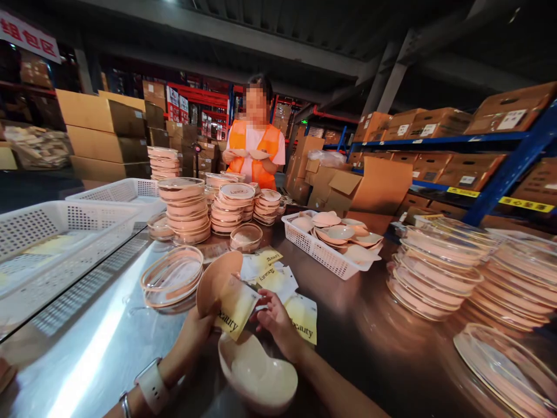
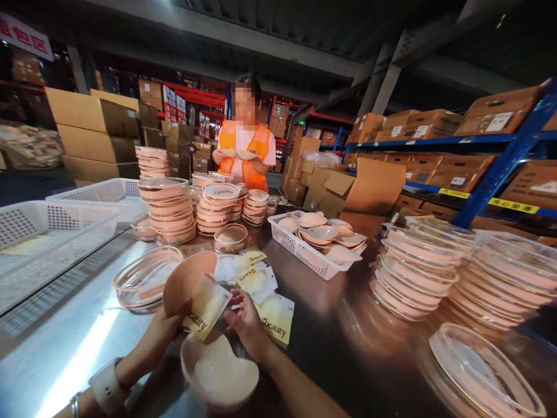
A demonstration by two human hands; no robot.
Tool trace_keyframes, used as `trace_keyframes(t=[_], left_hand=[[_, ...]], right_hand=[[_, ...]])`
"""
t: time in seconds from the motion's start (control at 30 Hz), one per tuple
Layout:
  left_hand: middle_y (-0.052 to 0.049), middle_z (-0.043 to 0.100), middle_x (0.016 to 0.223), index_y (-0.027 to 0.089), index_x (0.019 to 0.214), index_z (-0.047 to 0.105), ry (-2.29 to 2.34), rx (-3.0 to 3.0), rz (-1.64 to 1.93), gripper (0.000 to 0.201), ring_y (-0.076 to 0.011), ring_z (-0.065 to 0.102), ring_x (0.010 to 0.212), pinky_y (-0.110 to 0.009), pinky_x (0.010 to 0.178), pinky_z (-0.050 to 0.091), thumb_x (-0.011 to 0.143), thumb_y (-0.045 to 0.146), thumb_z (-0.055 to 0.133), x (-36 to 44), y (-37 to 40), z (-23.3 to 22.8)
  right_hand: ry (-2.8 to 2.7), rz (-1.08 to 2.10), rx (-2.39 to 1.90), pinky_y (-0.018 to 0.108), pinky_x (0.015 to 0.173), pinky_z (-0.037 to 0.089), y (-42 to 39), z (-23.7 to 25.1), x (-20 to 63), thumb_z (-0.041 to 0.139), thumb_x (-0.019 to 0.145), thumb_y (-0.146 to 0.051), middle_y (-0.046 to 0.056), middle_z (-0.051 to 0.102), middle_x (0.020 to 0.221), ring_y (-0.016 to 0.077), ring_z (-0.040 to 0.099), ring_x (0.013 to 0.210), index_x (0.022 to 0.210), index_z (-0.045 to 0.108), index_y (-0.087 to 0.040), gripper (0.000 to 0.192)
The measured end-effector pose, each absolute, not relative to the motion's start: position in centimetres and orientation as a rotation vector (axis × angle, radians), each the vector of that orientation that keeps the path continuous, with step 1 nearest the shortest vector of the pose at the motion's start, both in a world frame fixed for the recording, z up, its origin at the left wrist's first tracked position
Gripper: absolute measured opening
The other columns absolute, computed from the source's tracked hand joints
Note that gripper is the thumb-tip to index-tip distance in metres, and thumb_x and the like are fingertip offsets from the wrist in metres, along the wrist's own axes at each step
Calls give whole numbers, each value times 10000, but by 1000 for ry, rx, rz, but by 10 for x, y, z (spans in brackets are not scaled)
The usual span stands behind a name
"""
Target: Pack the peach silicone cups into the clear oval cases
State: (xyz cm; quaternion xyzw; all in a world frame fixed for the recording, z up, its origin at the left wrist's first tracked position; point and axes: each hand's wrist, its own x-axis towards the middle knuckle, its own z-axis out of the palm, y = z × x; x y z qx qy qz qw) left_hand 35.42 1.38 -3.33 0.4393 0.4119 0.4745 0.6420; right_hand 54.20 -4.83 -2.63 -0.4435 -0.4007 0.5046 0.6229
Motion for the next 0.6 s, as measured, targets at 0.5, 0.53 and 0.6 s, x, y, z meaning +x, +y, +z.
trace_keyframes(t=[0.5, 0.53, 0.6], left_hand=[[166, 218, 292, 248, 548, 406, 467, 711, 866, 634, 22, -40, 231, -164, 236, -46, 372, 621, 888, 330, 9, -18], [171, 169, 280, 250, 525, 337, 453, 712, 882, 682, 26, -90, 247, -170, 246, -82, 371, 619, 889, 328, 7, -18], [179, 104, 266, 247, 517, 245, 438, 715, 923, 760, 31, -137, 262, -170, 256, -96, 370, 617, 893, 325, 2, -18]], right_hand=[[-680, 722, -1134, 444, 1039, 433, -38, -22, 555, 856, 546, -530, 99, 521, 1398, 300, 489, 1293, 1285, 491, -288, 859], [-729, 751, -1137, 452, 1081, 393, -41, -24, 549, 854, 556, -536, 105, 488, 1435, 305, 451, 1331, 1291, 504, -284, 852], [-880, 1056, -1092, 451, 1104, 365, -55, -31, 533, 839, 611, -553, 115, 540, 1383, 295, 502, 1292, 1255, 566, -260, 758]])
